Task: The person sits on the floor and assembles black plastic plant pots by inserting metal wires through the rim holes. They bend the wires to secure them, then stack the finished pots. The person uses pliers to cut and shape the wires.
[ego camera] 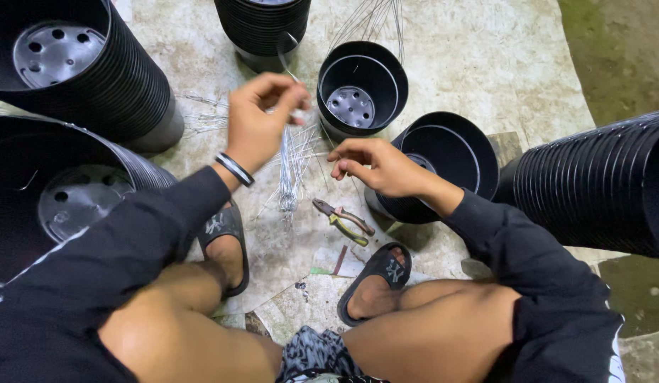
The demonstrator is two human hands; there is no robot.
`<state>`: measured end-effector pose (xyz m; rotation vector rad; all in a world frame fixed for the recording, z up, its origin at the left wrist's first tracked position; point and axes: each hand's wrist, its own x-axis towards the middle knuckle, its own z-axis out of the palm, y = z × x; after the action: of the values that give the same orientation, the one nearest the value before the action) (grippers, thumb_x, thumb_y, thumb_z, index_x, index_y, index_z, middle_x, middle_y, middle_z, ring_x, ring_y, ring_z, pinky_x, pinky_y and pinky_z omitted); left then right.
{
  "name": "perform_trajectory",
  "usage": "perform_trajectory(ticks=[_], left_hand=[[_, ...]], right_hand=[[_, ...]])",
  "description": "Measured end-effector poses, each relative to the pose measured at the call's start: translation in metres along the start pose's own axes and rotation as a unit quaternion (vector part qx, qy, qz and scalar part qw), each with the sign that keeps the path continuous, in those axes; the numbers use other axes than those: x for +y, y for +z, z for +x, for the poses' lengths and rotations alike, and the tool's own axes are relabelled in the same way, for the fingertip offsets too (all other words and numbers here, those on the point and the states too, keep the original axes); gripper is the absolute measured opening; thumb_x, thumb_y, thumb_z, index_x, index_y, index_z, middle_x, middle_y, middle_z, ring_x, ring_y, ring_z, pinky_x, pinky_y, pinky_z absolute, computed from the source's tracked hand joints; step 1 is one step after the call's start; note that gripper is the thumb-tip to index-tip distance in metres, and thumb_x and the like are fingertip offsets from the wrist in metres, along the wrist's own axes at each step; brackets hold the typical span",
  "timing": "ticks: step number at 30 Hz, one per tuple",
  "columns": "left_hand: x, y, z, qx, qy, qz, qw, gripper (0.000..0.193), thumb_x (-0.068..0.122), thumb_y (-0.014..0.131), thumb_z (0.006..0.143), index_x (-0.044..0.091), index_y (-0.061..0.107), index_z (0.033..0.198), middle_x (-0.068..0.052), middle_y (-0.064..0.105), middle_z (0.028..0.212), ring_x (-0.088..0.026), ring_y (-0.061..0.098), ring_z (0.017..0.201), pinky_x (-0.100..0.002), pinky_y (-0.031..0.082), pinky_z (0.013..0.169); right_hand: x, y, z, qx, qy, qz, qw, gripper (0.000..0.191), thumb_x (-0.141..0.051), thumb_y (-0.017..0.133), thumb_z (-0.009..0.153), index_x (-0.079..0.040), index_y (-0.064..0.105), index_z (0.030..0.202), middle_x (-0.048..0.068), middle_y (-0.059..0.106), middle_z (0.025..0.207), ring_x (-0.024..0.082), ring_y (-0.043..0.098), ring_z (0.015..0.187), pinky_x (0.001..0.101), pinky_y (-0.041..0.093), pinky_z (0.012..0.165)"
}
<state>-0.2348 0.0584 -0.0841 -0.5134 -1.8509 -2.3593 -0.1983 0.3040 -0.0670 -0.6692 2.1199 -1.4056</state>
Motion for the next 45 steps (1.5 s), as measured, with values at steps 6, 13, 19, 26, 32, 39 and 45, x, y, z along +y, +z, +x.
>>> perform_trajectory(ticks=[6,13,19,26,32,39,45], left_hand=[[0.017,-0.042,0.021,0.076,0.039,0.010,0.996,0.013,0.012,0.068,0.107,-0.001,0.068,0.108,-0.008,0.074,0.099,-0.015,0.075,0.088,-0.030,0.064,0.071],[0.056,-0.060,0.004,0.109,0.026,0.050,0.992,0.014,0.016,0.068,0.108,0.003,0.066,0.108,-0.005,0.073,0.097,-0.013,0.074,0.087,-0.029,0.064,0.075],[0.090,-0.053,-0.012,0.081,-0.036,0.013,0.996,0.011,0.014,0.068,0.105,0.003,0.067,0.104,-0.006,0.073,0.094,-0.014,0.074,0.084,-0.030,0.064,0.074],[0.092,-0.037,-0.014,0.065,0.028,0.034,0.997,0.010,0.008,0.066,0.106,-0.001,0.069,0.103,-0.008,0.074,0.094,-0.015,0.074,0.082,-0.031,0.065,0.074],[0.061,-0.015,-0.026,-0.034,0.018,0.055,0.998,0.015,0.005,0.068,0.100,-0.003,0.069,0.113,-0.010,0.075,0.101,-0.016,0.075,0.091,-0.030,0.065,0.083],[0.039,0.014,-0.044,-0.118,0.027,0.134,0.984,0.020,0.001,0.071,0.095,-0.003,0.068,0.115,-0.010,0.073,0.106,-0.016,0.075,0.099,-0.028,0.062,0.087],[0.028,0.011,-0.039,-0.087,-0.024,0.110,0.990,0.023,0.005,0.075,0.091,-0.002,0.059,0.106,-0.007,0.072,0.095,-0.014,0.074,0.091,-0.029,0.064,0.076]], right_hand=[[0.010,0.000,-0.012,-0.011,-0.016,-0.020,1.000,0.021,-0.014,0.058,0.104,0.002,0.066,0.116,0.006,0.075,0.097,0.010,0.069,0.092,0.0265,0.056,0.083],[0.003,0.009,-0.032,-0.062,-0.004,0.016,0.998,0.017,-0.016,0.064,0.101,0.001,0.068,0.105,0.006,0.074,0.092,0.010,0.068,0.080,0.0267,0.058,0.072],[-0.003,0.021,-0.044,-0.057,-0.027,-0.016,0.998,0.015,-0.015,0.067,0.096,0.000,0.072,0.096,0.002,0.075,0.085,0.008,0.066,0.071,0.0247,0.055,0.064],[0.004,0.020,-0.035,-0.010,-0.029,-0.114,0.993,0.019,-0.017,0.068,0.095,0.000,0.073,0.095,0.007,0.075,0.080,0.012,0.067,0.070,0.0291,0.054,0.064],[-0.008,0.010,-0.017,-0.022,-0.105,-0.189,0.976,0.049,-0.024,0.078,0.089,0.002,0.061,0.127,0.013,0.068,0.119,0.023,0.066,0.108,0.0363,0.055,0.087],[-0.025,0.016,0.008,0.135,-0.156,0.055,0.977,0.022,-0.014,0.064,0.106,0.001,0.064,0.123,0.002,0.066,0.103,0.008,0.062,0.091,0.0243,0.052,0.081],[-0.027,0.022,0.020,0.155,-0.134,0.046,0.978,0.010,-0.008,0.061,0.105,0.001,0.065,0.106,0.000,0.064,0.091,0.005,0.058,0.078,0.0215,0.050,0.070]])
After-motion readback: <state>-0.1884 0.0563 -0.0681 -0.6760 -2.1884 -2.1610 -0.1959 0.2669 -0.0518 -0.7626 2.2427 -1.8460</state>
